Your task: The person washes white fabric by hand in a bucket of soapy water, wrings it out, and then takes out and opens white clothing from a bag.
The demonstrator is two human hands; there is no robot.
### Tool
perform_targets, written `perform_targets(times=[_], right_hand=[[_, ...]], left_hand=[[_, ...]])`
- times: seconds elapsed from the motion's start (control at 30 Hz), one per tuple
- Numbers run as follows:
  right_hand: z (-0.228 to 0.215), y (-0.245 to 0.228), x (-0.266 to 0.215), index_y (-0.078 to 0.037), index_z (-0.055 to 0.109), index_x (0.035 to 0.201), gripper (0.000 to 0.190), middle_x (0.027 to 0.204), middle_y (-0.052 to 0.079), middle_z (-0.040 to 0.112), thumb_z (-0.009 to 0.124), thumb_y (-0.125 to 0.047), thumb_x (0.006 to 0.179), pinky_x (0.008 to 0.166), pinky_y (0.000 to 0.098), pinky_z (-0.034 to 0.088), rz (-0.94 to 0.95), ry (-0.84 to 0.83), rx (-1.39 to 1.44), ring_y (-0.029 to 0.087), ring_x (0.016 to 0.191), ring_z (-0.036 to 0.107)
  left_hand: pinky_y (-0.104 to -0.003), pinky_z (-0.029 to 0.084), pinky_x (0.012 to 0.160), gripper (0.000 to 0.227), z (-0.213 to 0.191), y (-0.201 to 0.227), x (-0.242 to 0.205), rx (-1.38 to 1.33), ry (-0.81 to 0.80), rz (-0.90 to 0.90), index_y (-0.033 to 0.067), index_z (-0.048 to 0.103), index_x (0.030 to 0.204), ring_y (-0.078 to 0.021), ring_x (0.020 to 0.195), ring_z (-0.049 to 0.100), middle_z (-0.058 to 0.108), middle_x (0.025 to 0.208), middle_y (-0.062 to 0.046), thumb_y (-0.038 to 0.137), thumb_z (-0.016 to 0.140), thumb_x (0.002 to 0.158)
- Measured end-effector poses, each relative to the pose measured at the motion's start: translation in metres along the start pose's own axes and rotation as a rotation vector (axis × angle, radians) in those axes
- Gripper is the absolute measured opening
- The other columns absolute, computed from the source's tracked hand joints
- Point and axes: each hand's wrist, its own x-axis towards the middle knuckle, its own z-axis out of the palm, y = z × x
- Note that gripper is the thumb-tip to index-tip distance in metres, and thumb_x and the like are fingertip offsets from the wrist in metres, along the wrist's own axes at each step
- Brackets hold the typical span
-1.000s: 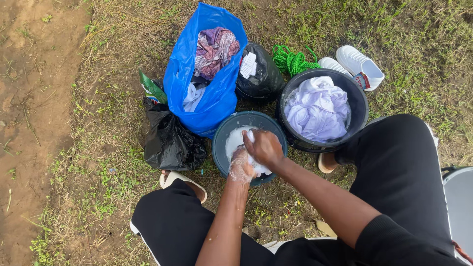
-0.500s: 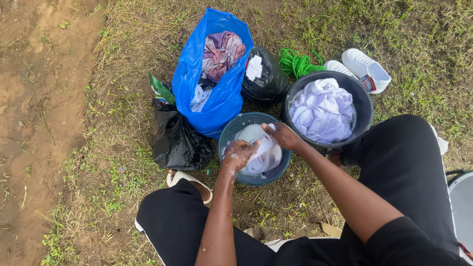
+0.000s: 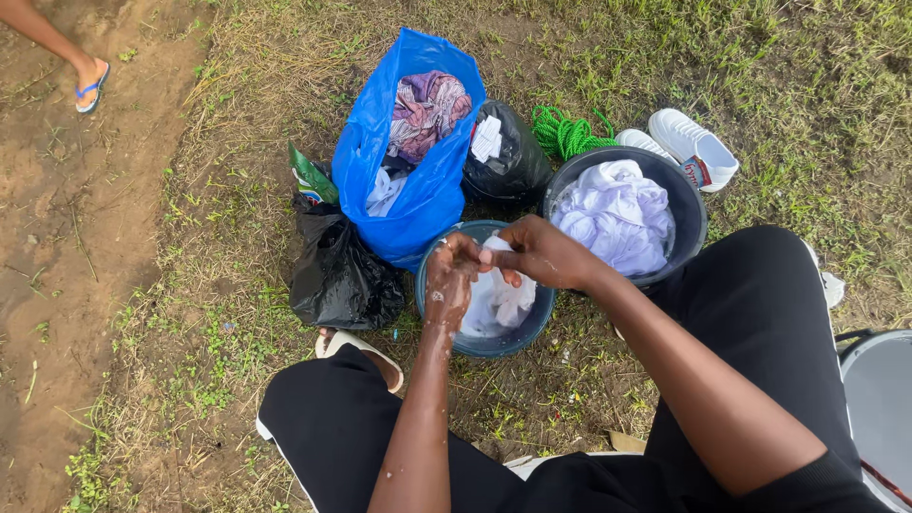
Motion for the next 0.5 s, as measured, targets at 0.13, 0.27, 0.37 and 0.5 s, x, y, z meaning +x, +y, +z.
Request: perform_targets(times=[0.13,0.27,0.37,0.5], right_hand=[[-0.023,-0.075,-0.021,0.000,0.075,0.087,0.031,0.066,0.002,0.066,0.068,-0.029,0.098,0.053,0.0286,0.047,-0.078,-0.001,0.133,0.008,0.057,0.059],[-0.046,-0.137,-0.047,0.001,0.081,0.096,0.033,0.068,0.006,0.072,0.069,-0.029,0.098,0.059,0.0258,0.053,-0.262,0.108,0.180,0.011,0.064,0.068],[-0.078,-0.159,-0.066,0.004,0.077,0.103,0.028,0.079,0.009,0.073,0.067,-0.022,0.105,0.069,0.0295,0.057,-0.420,0.175,0.286,0.014,0.071,0.070],[-0.115,-0.158,-0.063,0.004,0.076,0.105,0.024,0.085,0.011,0.074,0.067,-0.017,0.112,0.076,0.0326,0.058,-0.481,0.318,0.360,0.014,0.070,0.069]], left_hand=[[-0.040,0.055,0.094,0.043,-0.001,-0.035,-0.004,0.347,-0.297,-0.196,-0.0052,0.072,0.115,-0.0260,0.109,0.073,0.076,0.115,-0.021,-0.004,0.056,0.076],[-0.041,0.054,0.094,0.043,0.009,-0.065,-0.006,0.646,-0.315,-0.318,-0.0040,0.072,0.115,-0.0278,0.109,0.071,0.074,0.115,-0.021,0.007,0.064,0.075],[-0.042,0.053,0.094,0.045,-0.001,-0.080,-0.011,1.146,-0.320,-0.414,-0.0032,0.072,0.115,-0.0291,0.108,0.070,0.073,0.115,-0.021,0.016,0.070,0.074],[-0.044,0.052,0.093,0.052,-0.031,-0.073,-0.021,1.640,-0.258,-0.561,-0.0020,0.071,0.116,-0.0308,0.108,0.068,0.072,0.115,-0.021,0.027,0.078,0.074]])
